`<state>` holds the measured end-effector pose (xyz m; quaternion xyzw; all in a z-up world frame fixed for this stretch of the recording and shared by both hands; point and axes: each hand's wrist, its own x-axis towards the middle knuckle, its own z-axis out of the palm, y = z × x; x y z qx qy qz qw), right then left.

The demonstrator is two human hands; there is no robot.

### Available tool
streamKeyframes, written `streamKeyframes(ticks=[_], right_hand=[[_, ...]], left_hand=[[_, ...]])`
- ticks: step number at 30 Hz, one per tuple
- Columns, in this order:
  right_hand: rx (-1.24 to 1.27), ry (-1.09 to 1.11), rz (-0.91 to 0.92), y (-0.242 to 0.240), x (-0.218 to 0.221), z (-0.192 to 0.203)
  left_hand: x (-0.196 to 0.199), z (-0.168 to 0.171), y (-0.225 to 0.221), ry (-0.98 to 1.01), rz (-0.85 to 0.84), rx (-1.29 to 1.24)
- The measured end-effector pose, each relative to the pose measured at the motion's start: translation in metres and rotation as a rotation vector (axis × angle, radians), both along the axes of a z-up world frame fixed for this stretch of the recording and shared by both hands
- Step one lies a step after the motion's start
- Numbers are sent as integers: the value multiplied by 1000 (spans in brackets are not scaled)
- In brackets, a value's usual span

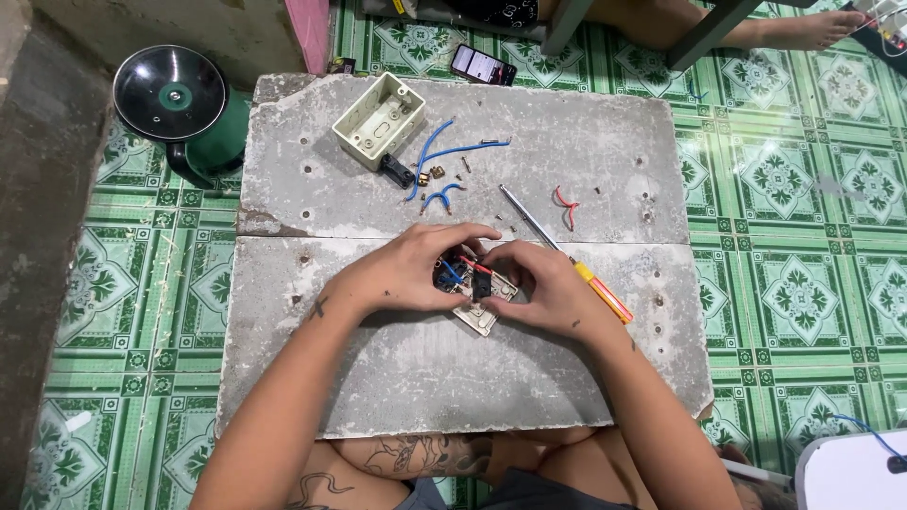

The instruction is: Unscrewing terminals on an electrical switch and removing wires using a screwdriver.

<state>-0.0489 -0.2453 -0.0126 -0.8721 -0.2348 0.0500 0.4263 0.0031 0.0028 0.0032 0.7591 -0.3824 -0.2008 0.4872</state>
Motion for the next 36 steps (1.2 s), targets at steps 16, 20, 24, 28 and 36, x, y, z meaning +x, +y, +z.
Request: streamKeyframes(ticks=[16,20,24,28,36], right_hand=[[66,-12,3,-14,2,-4],[31,-146,7,-11,3,-5],[54,-153,5,-4,0,-3],[39,-207,6,-4,1,-12],[39,-216,-45,4,0,-8]], left_hand=[[1,2,3,-9,86,110],[0,2,3,-7,115,112],[-1,9,3,16,122,109],[0,7,2,-14,117,112],[0,2,4,-30,111,84]])
